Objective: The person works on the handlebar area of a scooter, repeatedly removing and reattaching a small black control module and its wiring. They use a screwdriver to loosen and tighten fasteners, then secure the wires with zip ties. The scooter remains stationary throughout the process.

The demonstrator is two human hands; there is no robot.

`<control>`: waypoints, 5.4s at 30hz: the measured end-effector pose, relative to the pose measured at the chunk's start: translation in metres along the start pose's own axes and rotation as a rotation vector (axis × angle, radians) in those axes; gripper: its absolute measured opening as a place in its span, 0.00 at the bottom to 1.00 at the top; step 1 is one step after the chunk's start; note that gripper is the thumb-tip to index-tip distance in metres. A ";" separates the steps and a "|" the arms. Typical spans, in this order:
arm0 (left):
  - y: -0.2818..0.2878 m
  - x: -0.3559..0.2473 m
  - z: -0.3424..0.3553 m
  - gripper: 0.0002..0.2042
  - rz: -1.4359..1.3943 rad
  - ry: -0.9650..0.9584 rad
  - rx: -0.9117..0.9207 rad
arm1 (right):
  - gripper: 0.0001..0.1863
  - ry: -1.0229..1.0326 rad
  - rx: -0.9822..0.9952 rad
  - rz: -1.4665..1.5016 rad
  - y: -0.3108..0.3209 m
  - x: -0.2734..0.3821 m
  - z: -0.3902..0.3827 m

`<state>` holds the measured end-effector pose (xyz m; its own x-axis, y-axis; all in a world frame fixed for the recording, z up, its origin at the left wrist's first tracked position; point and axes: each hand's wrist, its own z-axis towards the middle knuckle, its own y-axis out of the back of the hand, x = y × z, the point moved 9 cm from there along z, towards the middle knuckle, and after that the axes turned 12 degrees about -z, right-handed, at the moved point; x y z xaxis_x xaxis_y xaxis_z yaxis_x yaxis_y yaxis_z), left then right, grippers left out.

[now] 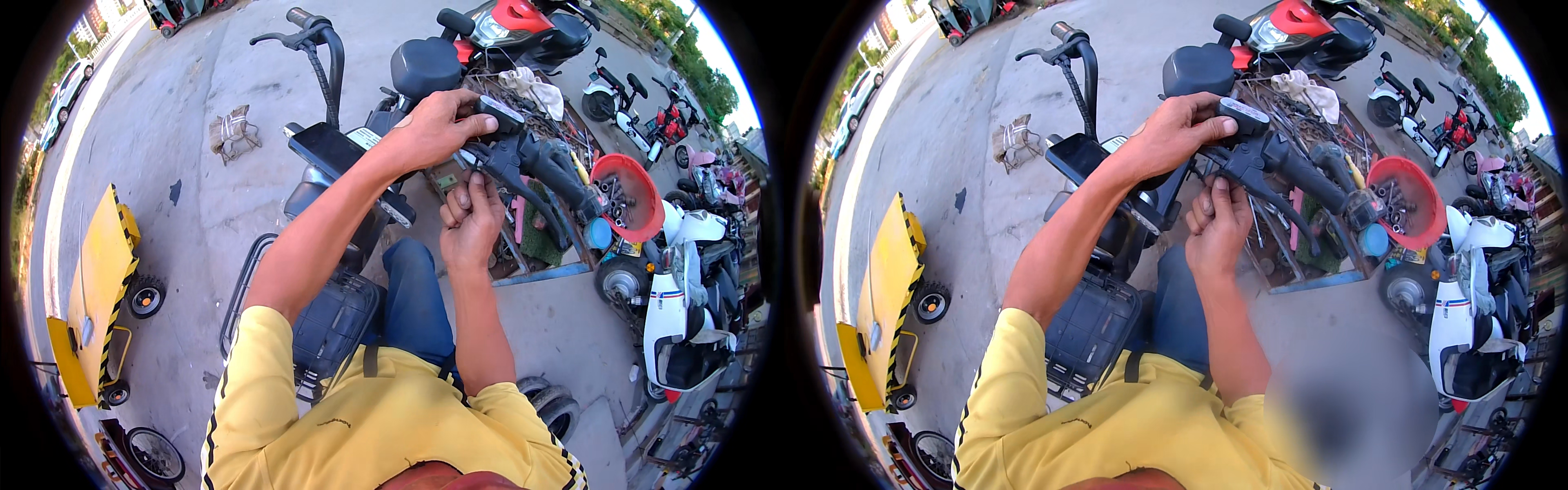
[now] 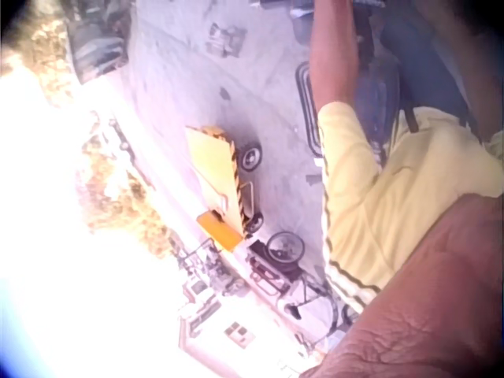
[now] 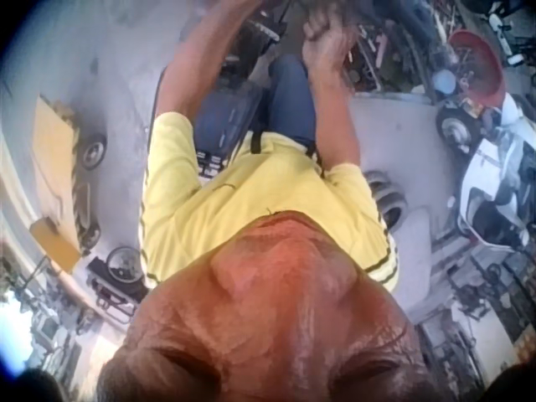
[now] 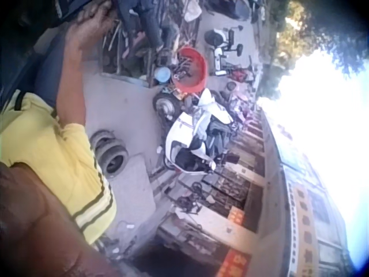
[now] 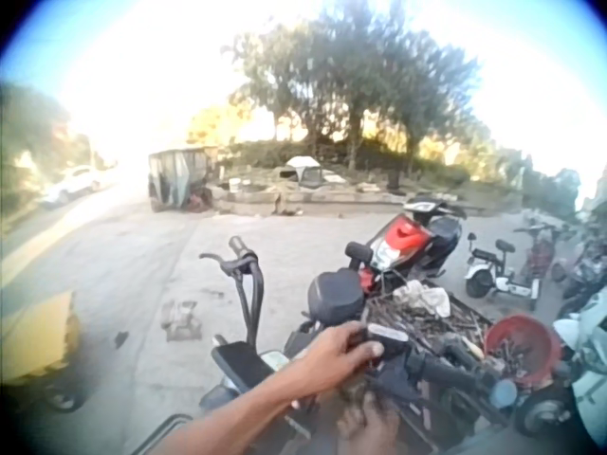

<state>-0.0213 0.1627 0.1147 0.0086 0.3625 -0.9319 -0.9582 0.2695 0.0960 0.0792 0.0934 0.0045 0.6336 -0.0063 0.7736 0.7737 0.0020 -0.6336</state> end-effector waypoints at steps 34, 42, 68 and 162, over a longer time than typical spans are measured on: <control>-0.009 0.016 0.003 0.26 -0.134 0.067 0.036 | 0.10 0.154 0.065 -0.265 0.037 -0.039 0.046; -0.006 0.019 0.008 0.22 -0.144 0.160 0.064 | 0.15 0.088 0.124 -0.556 0.016 0.001 0.016; -0.021 0.007 0.011 0.22 -0.263 0.065 0.070 | 0.02 0.650 -0.148 -0.888 0.045 -0.019 0.082; 0.013 0.026 0.006 0.31 -0.555 0.206 0.038 | 0.05 0.286 -0.065 0.285 0.005 -0.014 0.037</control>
<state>-0.0314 0.1812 0.0935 0.4466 -0.0211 -0.8945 -0.8153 0.4022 -0.4166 0.0737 0.1308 -0.0093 0.7892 -0.2926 0.5400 0.5598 -0.0190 -0.8284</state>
